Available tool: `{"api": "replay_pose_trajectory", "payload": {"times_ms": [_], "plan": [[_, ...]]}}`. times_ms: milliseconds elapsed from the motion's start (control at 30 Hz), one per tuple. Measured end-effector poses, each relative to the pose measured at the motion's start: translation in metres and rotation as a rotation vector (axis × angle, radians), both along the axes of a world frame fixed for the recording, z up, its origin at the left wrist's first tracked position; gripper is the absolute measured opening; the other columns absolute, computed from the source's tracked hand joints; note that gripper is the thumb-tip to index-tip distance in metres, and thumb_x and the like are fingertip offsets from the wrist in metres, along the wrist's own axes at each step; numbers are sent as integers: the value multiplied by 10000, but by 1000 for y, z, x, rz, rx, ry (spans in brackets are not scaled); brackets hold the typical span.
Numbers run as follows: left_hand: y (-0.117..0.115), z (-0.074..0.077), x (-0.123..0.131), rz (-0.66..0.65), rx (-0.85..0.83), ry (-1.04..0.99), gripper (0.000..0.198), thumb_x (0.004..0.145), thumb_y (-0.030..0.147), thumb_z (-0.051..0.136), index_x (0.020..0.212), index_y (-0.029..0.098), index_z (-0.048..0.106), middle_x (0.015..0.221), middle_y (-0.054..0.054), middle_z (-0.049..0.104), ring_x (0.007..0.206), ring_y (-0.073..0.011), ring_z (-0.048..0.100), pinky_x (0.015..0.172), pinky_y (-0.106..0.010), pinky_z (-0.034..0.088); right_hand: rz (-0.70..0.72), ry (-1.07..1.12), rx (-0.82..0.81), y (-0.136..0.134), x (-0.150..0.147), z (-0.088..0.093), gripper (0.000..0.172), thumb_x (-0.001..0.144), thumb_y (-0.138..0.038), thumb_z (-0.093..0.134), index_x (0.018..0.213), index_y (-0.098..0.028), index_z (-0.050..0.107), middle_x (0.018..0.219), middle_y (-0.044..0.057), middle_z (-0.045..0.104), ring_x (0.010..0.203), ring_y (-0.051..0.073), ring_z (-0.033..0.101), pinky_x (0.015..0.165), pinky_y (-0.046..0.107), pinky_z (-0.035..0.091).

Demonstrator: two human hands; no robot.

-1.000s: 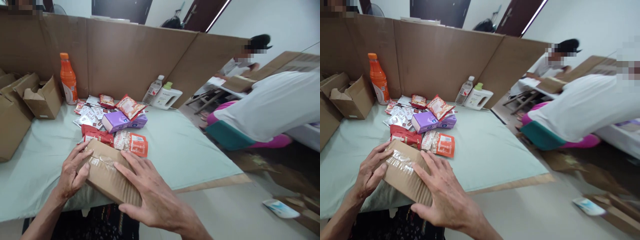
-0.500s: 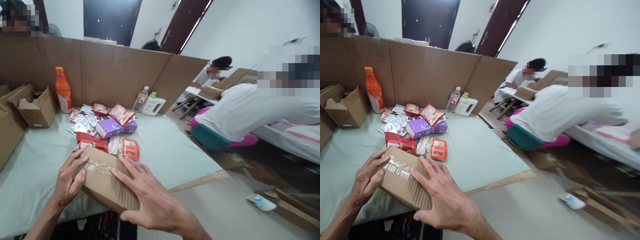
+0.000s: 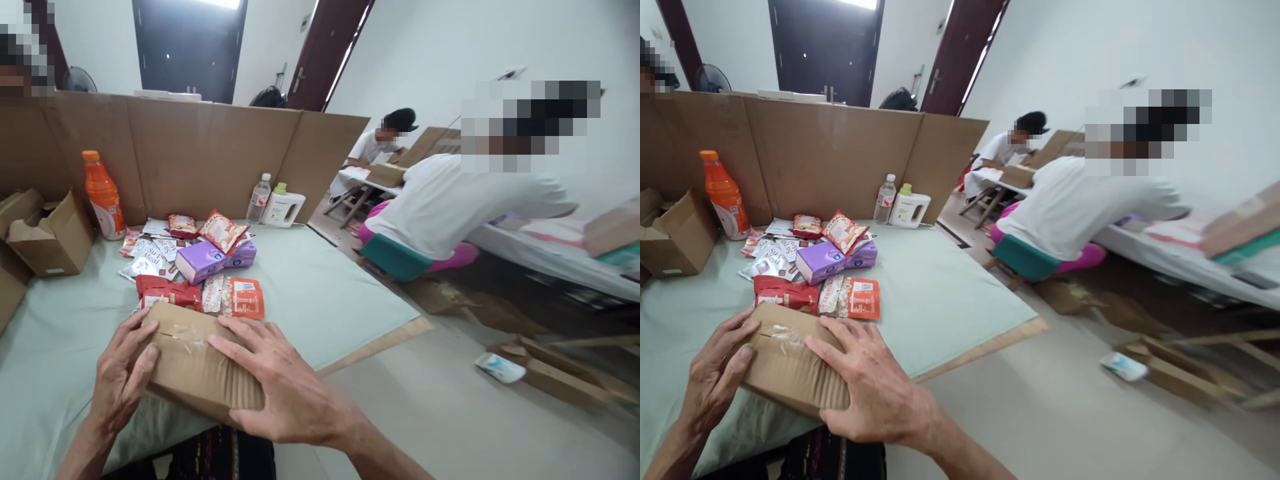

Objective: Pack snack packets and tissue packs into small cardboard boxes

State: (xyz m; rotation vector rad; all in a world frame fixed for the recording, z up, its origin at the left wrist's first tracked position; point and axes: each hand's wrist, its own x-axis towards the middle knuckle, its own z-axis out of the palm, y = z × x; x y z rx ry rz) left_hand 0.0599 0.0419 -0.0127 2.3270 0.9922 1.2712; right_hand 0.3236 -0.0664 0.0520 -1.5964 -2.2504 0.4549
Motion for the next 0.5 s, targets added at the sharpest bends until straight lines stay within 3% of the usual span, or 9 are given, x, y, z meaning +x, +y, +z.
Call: {"api": "replay_pose_trajectory", "payload": {"times_ms": [300,500], "plan": [[3,-3,0,-45,9,17,300,1055,324,522,1322,318,658,1497,-29,588,1326,-230,607,1087,-332,492,-8,16,-51,1,3,-4,948,630,-304,823,1531,-242,534,1670,163,377,1477,403,387,1197,628,308],[3,-9,-8,-44,4,57,326,1061,333,499,1356,353,637,1542,2,543,1352,-227,578,1096,-325,455,80,-56,-151,-1,13,7,1093,630,-465,891,1600,-258,431,1718,176,283,1568,424,248,1232,658,243]]}}
